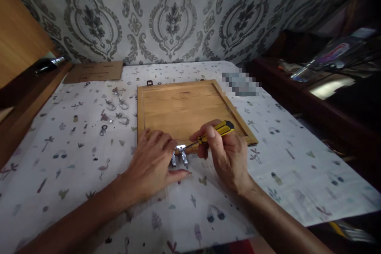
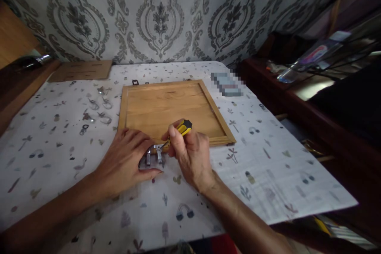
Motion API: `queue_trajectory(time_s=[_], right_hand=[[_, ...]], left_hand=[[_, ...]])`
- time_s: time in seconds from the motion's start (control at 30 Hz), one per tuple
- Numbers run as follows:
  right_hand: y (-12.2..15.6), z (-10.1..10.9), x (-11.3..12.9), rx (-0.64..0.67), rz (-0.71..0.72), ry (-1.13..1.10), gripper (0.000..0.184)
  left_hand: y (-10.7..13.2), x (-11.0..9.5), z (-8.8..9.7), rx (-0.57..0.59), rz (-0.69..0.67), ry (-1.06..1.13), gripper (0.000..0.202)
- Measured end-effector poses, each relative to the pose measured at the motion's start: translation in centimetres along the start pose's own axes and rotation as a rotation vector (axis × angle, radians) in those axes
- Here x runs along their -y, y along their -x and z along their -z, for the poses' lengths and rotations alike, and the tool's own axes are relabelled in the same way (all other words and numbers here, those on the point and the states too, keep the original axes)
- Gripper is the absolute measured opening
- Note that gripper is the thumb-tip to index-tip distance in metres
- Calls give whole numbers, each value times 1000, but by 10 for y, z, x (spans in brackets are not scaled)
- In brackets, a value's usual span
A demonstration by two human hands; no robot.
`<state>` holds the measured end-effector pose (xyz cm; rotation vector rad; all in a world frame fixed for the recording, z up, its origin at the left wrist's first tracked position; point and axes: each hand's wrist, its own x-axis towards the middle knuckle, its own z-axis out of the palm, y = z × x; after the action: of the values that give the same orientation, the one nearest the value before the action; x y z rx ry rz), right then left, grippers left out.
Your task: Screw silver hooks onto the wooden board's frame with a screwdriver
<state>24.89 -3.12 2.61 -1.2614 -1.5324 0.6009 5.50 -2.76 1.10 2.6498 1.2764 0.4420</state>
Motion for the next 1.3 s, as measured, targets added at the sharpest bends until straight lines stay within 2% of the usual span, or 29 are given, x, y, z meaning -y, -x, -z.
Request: queue_trajectory(time_s=[0.53,0.9,1.03,1.13,1.23,1.3], right_hand=[[1,-1,-1,-2,24,14,61],[4,0,-2,7,45,42,62],[0,0,3,24,36,95,67],[-2,1,6,28,22,124,72],[-4,3,5,25,5,162,74],[-4,3,0,71,-13,190,76]], left_hand=[[-1,-9,-4,-3,45,-36,34],[1,-7,-4,9,49,3,37],[1,-6,8,-73,18,55,41],[6,-1,20,-161,-21,56,29],[18,11,27,-222,18,10,21],[30,23,30,-257,70,-10,18]])
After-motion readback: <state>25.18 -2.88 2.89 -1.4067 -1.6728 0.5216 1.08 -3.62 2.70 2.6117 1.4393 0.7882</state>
